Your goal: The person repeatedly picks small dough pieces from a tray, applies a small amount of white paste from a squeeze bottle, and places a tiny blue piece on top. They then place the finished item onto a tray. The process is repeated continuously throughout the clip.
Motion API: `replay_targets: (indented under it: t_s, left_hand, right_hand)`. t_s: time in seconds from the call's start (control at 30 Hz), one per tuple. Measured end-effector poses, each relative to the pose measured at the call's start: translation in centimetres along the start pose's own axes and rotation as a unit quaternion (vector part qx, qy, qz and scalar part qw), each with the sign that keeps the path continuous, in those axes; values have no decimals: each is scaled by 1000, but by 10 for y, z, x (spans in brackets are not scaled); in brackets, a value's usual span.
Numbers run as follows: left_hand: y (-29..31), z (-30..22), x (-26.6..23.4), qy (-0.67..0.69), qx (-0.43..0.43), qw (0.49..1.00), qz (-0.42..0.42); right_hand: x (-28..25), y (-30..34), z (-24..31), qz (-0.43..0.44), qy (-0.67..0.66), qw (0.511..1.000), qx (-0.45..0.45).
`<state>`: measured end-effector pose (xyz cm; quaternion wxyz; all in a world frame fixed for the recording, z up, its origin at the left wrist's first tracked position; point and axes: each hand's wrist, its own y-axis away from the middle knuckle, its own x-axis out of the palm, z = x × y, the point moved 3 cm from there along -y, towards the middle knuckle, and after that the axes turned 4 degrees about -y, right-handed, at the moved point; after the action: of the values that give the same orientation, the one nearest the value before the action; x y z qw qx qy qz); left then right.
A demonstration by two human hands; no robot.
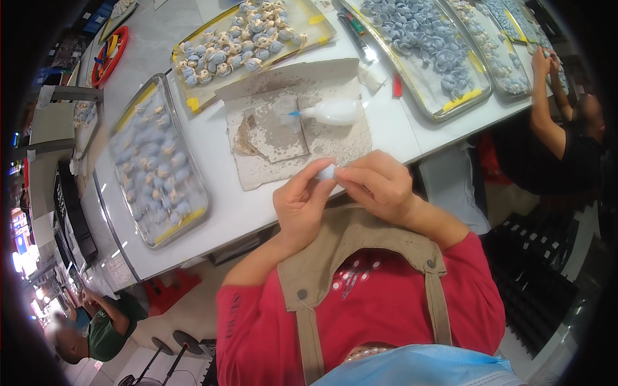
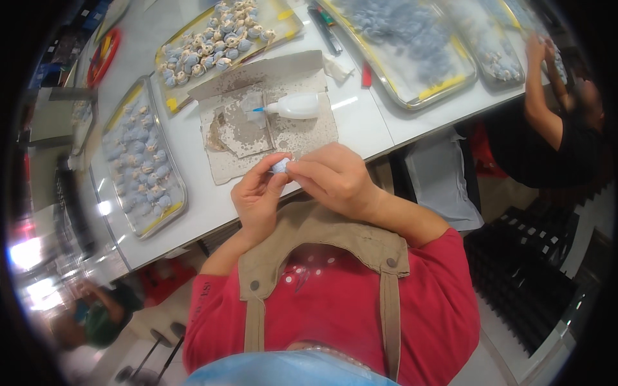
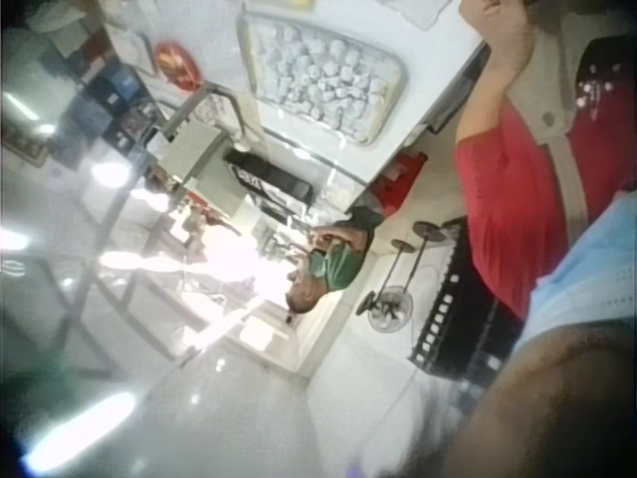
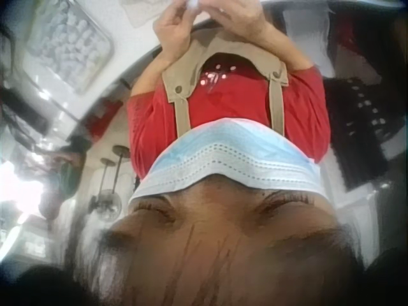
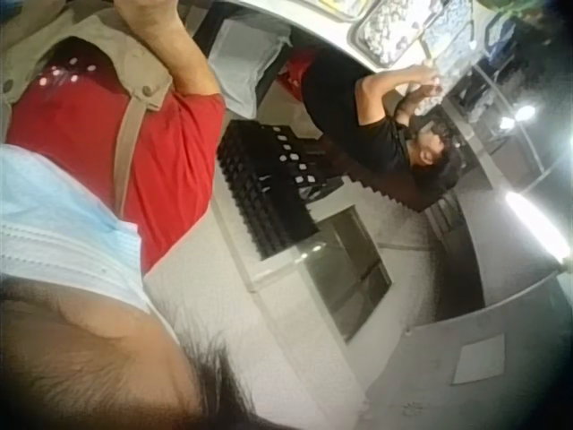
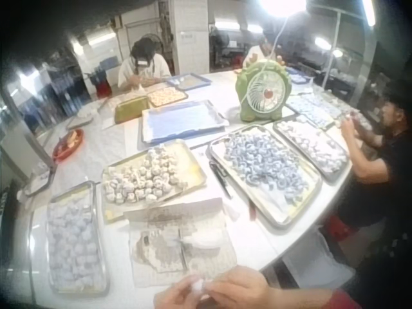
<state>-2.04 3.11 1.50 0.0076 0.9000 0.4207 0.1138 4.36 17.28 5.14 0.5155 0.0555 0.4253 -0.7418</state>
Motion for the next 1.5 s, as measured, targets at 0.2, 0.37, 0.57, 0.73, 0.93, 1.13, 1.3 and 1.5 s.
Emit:
replay_targets:
  t_s: [0.2, 0.37, 0.57, 0.73, 0.93, 1.13, 1.3, 1.5]
  left_hand:
    - [-3, -8, -3, 6, 58, 998, 16]
    - [-6, -6, -5, 77, 33, 993, 82]
    - [-1, -10, -7, 20, 28, 996, 85]
    - [0, -14, -5, -8, 75, 993, 95]
    - [-1, -22, -5, -27, 55, 992, 107]
    - [-1, -25, -14, -16, 32, 995, 89]
    - [13, -25, -54, -174, 60, 982, -47]
    - [21, -66, -172, -546, 133, 750, -350]
  right_hand:
    - [-5, -9, -10, 15, -132, 985, 107]
    - [13, -5, -24, 116, -472, 827, 281]
    - [17, -3, -21, 147, -536, 778, 294]
    - [11, -5, -16, 151, -481, 817, 282]
    - [7, -7, -14, 150, -471, 819, 290]
    - [28, 1, -13, 116, -552, 759, 324]
    - [46, -21, -5, 137, -384, 887, 218]
    - [12, -26, -51, -80, -8, 995, 50]
